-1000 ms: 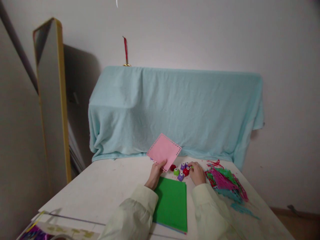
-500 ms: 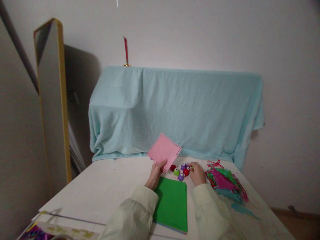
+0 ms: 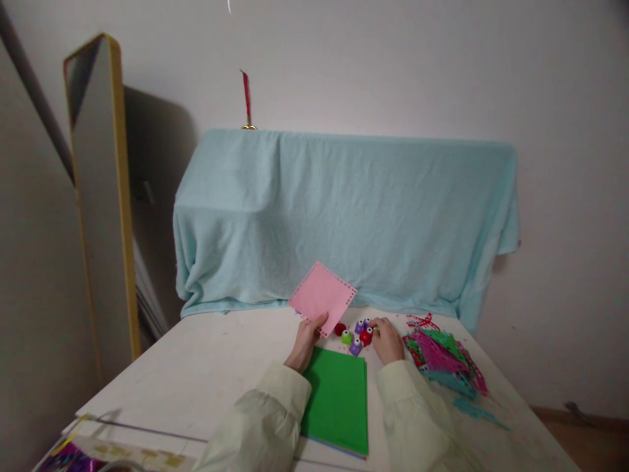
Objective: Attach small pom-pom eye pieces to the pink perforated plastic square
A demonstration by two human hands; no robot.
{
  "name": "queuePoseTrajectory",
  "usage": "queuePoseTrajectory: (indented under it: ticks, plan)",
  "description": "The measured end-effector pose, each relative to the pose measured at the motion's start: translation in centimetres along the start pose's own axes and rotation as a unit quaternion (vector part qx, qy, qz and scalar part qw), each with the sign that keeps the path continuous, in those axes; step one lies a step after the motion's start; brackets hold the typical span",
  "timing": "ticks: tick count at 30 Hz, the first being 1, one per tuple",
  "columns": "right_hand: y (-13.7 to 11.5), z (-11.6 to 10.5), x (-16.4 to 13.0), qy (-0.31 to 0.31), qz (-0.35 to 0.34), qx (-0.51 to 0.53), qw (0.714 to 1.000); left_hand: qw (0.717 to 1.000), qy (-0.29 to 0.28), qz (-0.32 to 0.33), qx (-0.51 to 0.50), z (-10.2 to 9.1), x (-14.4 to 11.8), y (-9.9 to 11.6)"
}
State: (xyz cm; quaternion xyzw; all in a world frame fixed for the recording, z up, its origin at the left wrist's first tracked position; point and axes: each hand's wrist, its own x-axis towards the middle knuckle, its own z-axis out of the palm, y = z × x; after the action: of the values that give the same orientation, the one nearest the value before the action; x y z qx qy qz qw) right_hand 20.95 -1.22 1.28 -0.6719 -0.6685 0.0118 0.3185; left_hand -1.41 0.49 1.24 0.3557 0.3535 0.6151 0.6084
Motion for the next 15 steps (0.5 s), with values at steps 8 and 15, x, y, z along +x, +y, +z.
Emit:
queuePoseTrajectory:
  ticks: [8,15]
  plan:
    - [0.1,0.2,0.1,0.022,0.013,0.019,1.0,1.0,0.009,-0.004,-0.005,0.7,-0.7,0.9]
    - [-0.6,-0.1,0.1,0.041,-0.036,0.013,0.998,1.0,0.004,0.002,-0.013,0.8,-0.9,1.1]
